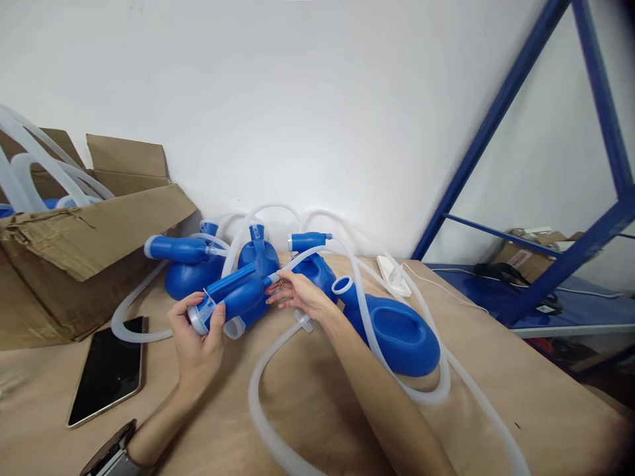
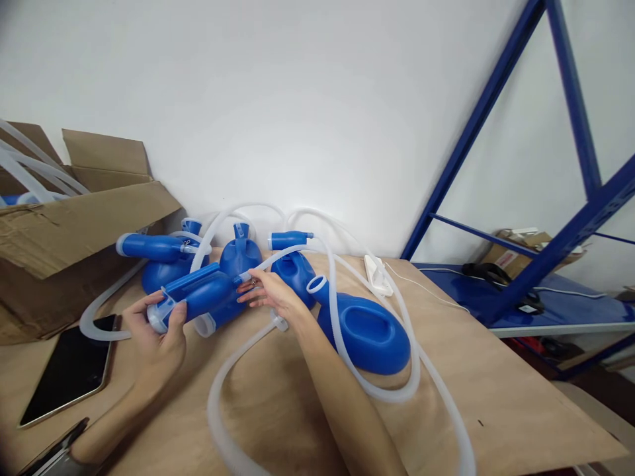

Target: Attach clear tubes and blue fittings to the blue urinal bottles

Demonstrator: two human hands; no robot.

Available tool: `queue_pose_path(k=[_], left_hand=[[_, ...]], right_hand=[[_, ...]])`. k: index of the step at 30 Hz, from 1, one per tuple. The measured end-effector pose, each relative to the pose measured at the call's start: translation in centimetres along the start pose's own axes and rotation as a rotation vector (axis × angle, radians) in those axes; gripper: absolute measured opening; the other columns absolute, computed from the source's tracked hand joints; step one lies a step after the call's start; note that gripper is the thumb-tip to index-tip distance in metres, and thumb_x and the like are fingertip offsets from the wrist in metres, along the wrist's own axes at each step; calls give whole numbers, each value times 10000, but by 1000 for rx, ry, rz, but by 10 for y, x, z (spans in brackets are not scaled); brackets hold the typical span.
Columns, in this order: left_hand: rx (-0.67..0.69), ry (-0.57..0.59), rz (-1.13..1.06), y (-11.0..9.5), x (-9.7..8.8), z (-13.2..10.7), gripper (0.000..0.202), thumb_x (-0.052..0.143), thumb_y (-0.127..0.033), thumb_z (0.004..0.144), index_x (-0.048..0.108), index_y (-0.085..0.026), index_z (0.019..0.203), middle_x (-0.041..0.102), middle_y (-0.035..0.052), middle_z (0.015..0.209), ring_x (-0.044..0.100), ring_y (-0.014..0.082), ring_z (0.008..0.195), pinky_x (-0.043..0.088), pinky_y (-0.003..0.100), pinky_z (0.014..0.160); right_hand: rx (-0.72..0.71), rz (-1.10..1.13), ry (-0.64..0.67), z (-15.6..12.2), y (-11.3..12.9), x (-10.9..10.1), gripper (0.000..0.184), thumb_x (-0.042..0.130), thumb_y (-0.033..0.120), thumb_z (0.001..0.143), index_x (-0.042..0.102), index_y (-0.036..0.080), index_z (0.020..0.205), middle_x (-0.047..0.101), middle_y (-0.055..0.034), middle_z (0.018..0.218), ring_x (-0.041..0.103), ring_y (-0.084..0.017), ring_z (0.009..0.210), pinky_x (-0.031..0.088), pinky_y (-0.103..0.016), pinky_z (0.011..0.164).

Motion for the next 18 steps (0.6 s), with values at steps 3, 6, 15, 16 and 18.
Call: queue_pose_path(k=[3, 6, 15, 16, 18], left_hand=[[34, 21, 4, -1, 2, -1, 385, 730, -418, 858, 507, -237, 1115, 612, 67, 1137, 640, 240, 1043, 500, 431, 973], [85, 69, -6, -3, 6, -4, 367, 735, -383, 856, 510, -239, 1107, 618, 78, 1148, 646, 250, 1062, 497, 450, 987], [257, 155, -37, -20, 10, -14, 332, 703, -252, 872, 515, -263, 1145, 618, 80, 1131, 654, 248, 1031, 532, 475, 916], [272, 166, -39, -21, 11, -16, 334, 701, -251, 874, 511, -261, 1148, 619, 78, 1132, 657, 244, 1029, 534, 470, 915], [292, 186, -32, -21, 12, -18, 338, 697, -255, 877, 504, -255, 1155, 620, 77, 1136, 656, 240, 1035, 534, 461, 918]], right_hand=[[-15, 124, -35, -1, 2, -1, 175, 706, 332, 865, 734, 175, 936, 775, -56, 873, 770, -191, 732, 578, -227, 583], [-3, 340, -128, 0, 3, -6, 157, 650, 176, 838, 668, 187, 994, 756, -22, 842, 749, -169, 707, 601, -265, 664], [-48, 920, -240, -8, 13, 1, 248, 504, 319, 913, 468, 240, 680, 574, -11, 626, 657, -204, 664, 582, -362, 667], [-68, 932, -226, -10, 15, 2, 316, 495, 371, 938, 439, 244, 654, 528, 4, 593, 612, -186, 609, 569, -352, 646], [-99, 930, -189, -11, 19, 4, 436, 494, 443, 976, 368, 243, 610, 433, 39, 539, 504, -140, 512, 525, -301, 587]])
Point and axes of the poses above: each hand's wrist, its own z-axis towards the middle knuckle, its own x-axis out of the palm, y = z × x, the point moved 7 cm from there along z, towards the middle knuckle
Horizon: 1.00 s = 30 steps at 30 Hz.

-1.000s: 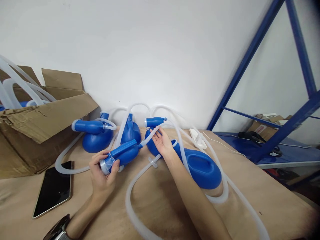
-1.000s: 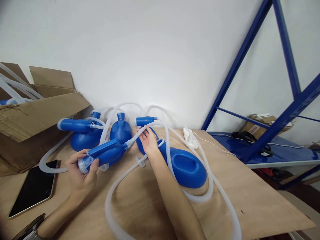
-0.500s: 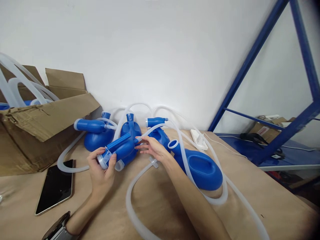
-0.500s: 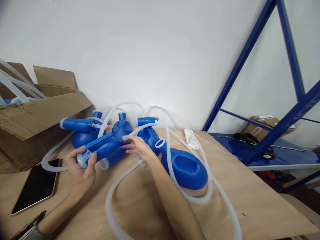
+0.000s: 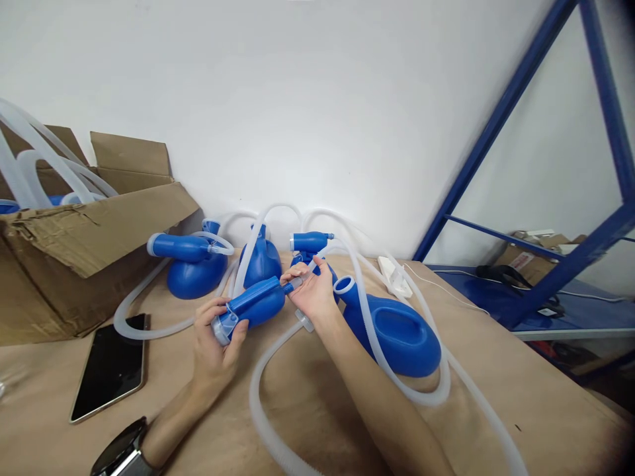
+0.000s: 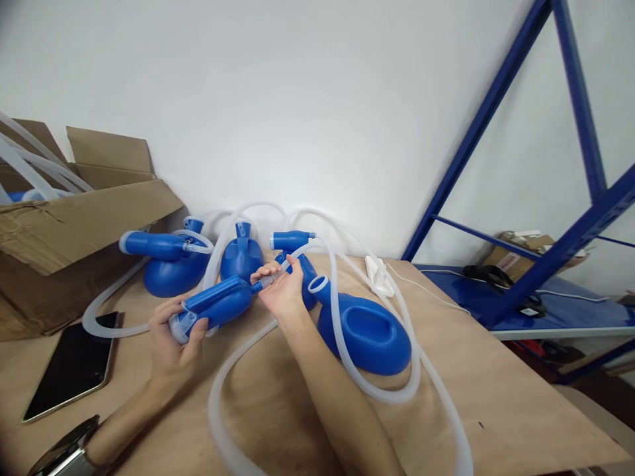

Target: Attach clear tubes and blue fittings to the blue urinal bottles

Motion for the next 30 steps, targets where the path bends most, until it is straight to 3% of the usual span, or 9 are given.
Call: queue_pose_path(k=[4, 8, 12, 15, 18, 21, 24, 27, 30], left_hand=[[-37, 5, 23, 5, 1, -5, 344, 689, -297, 884, 502, -236, 1166, 614, 83, 1149, 648, 239, 1053, 525, 448, 941], [-248, -44, 11, 16, -1, -12, 332, 671, -409, 904, 532, -223, 1142, 612, 84, 1122, 645, 250, 1047, 536, 437, 939], [-552, -42, -124, 21, 6, -25, 429, 659, -542, 904, 532, -222, 1159, 611, 62, 1063, 662, 226, 909, 591, 368, 741], [-642, -2, -122, 13, 12, -34, 622, 772, -638, 766, 535, -220, 1160, 625, 55, 1036, 669, 221, 818, 587, 350, 642], [-573, 4, 2, 3, 14, -36, 754, 871, -652, 623, 548, -215, 1146, 639, 65, 1039, 683, 262, 859, 596, 402, 692], [-367, -47, 37, -6, 12, -33, 675, 856, -582, 703, 531, -222, 1173, 639, 86, 1120, 694, 278, 958, 599, 438, 786], [-96, -71, 35, -15, 9, -29, 560, 860, -426, 767, 518, -235, 1168, 632, 86, 1189, 698, 268, 1046, 591, 445, 884], [68, -66, 80, -19, 6, -27, 499, 871, -309, 768, 544, -237, 1138, 637, 80, 1204, 702, 254, 1050, 592, 427, 895], [108, -98, 112, -17, 1, -25, 477, 872, -277, 763, 571, -227, 1129, 644, 89, 1208, 700, 262, 1053, 592, 430, 890]], right_hand=[[-23, 61, 46, 1, 0, 3, 570, 593, 425, 997, 275, 227, 566, 348, 80, 481, 397, -83, 444, 417, -213, 497], [-36, 21, 42, 2, -2, 3, 556, 714, 320, 941, 342, 212, 542, 477, 59, 502, 512, -91, 516, 443, -207, 524], [-37, -95, 38, 0, -3, 4, 569, 744, 310, 896, 338, 215, 509, 535, 34, 520, 610, -131, 609, 521, -246, 616], [-99, -192, 47, -3, 1, 7, 553, 719, 311, 884, 322, 219, 509, 502, 43, 488, 578, -121, 557, 490, -228, 572], [-150, -262, 106, -7, 2, 15, 544, 691, 335, 885, 294, 226, 530, 433, 68, 451, 447, -86, 434, 392, -212, 473], [-167, -267, 148, -10, 0, 22, 533, 656, 329, 897, 273, 227, 540, 376, 94, 425, 267, -53, 350, 296, -210, 412], [-188, -223, 100, -12, -5, 23, 532, 669, 325, 886, 281, 219, 538, 452, 88, 454, 205, -33, 339, 264, -209, 392], [-198, -161, 51, -15, -13, 24, 519, 717, 341, 862, 331, 214, 539, 582, 66, 550, 281, -28, 357, 369, -207, 430], [-205, -113, 47, -17, -19, 26, 429, 750, 384, 855, 459, 225, 582, 636, 50, 607, 544, -86, 492, 575, -267, 658]])
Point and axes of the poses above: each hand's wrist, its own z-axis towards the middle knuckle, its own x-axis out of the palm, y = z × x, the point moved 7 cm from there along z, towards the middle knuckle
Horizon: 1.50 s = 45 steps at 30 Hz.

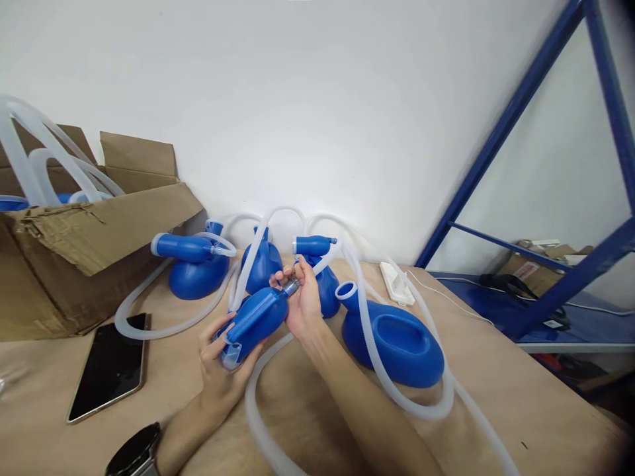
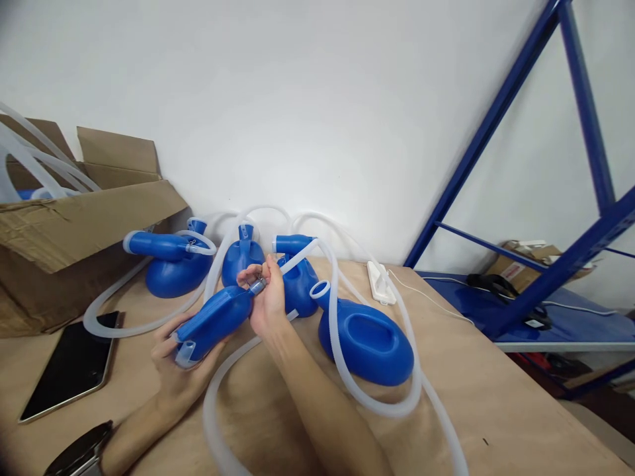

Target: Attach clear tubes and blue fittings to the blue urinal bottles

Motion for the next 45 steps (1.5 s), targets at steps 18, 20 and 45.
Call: queue_pose_path(k=[18, 20, 45], left_hand=[[-70, 21, -24, 10, 3, 5, 472, 866, -379, 778, 594, -218, 1127, 640, 95, 1144, 704, 260, 1003, 598, 442, 871], [-111, 59, -60, 16, 10, 6, 520, 853, -392, 792, 555, -219, 1182, 619, 104, 1184, 682, 273, 1080, 580, 463, 926], [-665, 37, -84, 55, 9, 2, 663, 829, -570, 732, 509, -252, 1219, 629, 123, 1223, 657, 338, 1129, 541, 541, 984]], right_hand=[[55, -165, 25, 4, -12, -10, 448, 756, 556, 803, 602, 205, 570, 733, -51, 644, 746, -228, 761, 597, -324, 776], [73, -140, -7, 10, -11, -17, 420, 788, 529, 804, 570, 218, 624, 750, -35, 699, 744, -215, 771, 583, -295, 711], [-159, -417, 158, 28, -12, -39, 370, 869, 514, 743, 737, 207, 901, 757, -42, 900, 695, -176, 814, 579, -267, 677]])
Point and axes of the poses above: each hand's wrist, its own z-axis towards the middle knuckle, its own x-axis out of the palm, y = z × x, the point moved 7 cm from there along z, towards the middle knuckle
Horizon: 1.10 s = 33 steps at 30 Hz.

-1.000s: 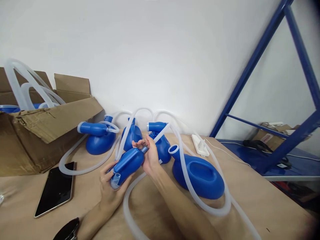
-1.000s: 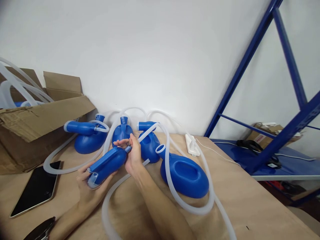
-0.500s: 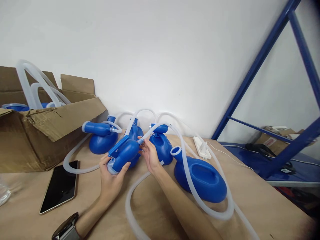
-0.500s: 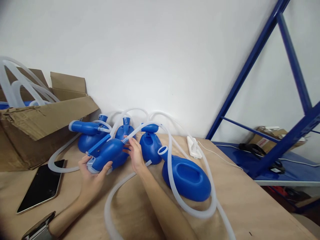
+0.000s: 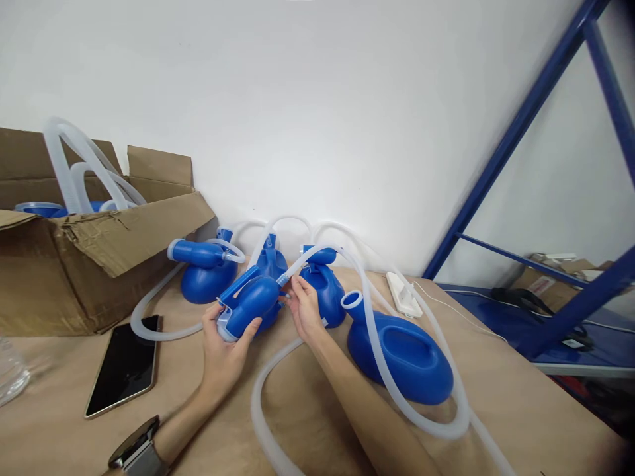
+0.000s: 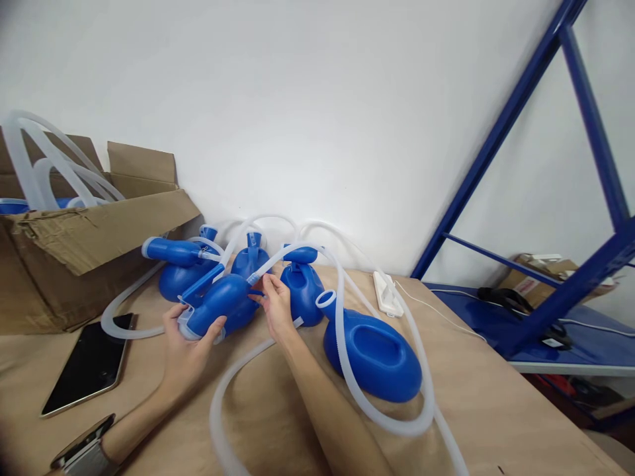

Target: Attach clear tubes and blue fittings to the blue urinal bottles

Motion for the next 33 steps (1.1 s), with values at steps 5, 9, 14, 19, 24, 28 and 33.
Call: queue_pose_path(k=[5, 9, 14, 19, 24, 28, 33], left_hand=[[40, -20, -17, -2, 0, 0, 646, 831, -550, 744, 523, -270, 1238, 641, 122, 1217, 663, 339, 1095, 561, 523, 942], [40, -21, -11, -2, 0, 1, 666, 838, -552, 733, 526, -259, 1244, 644, 123, 1209, 660, 344, 1095, 564, 523, 935], [-15, -3, -19, -2, 1, 1, 691, 841, -576, 719, 513, -260, 1239, 637, 126, 1237, 653, 370, 1120, 546, 568, 970], [-21, -8, -33, -3, 1, 2, 688, 854, -567, 709, 518, -273, 1233, 641, 116, 1227, 655, 382, 1119, 553, 573, 966], [-19, -4, -5, -3, 0, 2, 715, 846, -589, 700, 508, -248, 1229, 637, 124, 1217, 659, 365, 1118, 546, 570, 980], [0, 1, -2, -2, 2, 1, 688, 834, -583, 722, 512, -255, 1233, 639, 123, 1208, 663, 365, 1114, 556, 558, 966], [35, -6, -13, -1, 3, -1, 650, 844, -552, 726, 516, -272, 1213, 635, 119, 1203, 660, 365, 1104, 544, 559, 977]], right_hand=[[-72, -50, -1, 1, 2, -2, 367, 874, 542, 735, 739, 207, 806, 730, -33, 893, 682, -178, 850, 582, -268, 703], [-98, -77, -15, 2, 5, -2, 361, 869, 541, 741, 753, 205, 803, 738, -26, 826, 686, -171, 795, 583, -289, 754], [-99, -93, -41, 5, 10, -7, 339, 908, 488, 686, 745, 191, 693, 758, -32, 729, 689, -165, 708, 571, -299, 761], [-141, -202, -20, 6, 18, -7, 279, 908, 433, 691, 788, 185, 733, 776, -47, 734, 697, -178, 678, 581, -324, 747], [-175, -272, -9, 8, 23, -8, 293, 915, 436, 682, 792, 186, 773, 780, -48, 744, 718, -188, 690, 599, -329, 757], [-182, -327, 7, 9, 26, -9, 267, 891, 421, 709, 774, 186, 757, 769, -42, 721, 722, -187, 676, 608, -321, 723], [-154, -331, 22, 7, 30, -6, 250, 861, 387, 749, 731, 201, 855, 762, -12, 701, 712, -168, 636, 601, -295, 676]])
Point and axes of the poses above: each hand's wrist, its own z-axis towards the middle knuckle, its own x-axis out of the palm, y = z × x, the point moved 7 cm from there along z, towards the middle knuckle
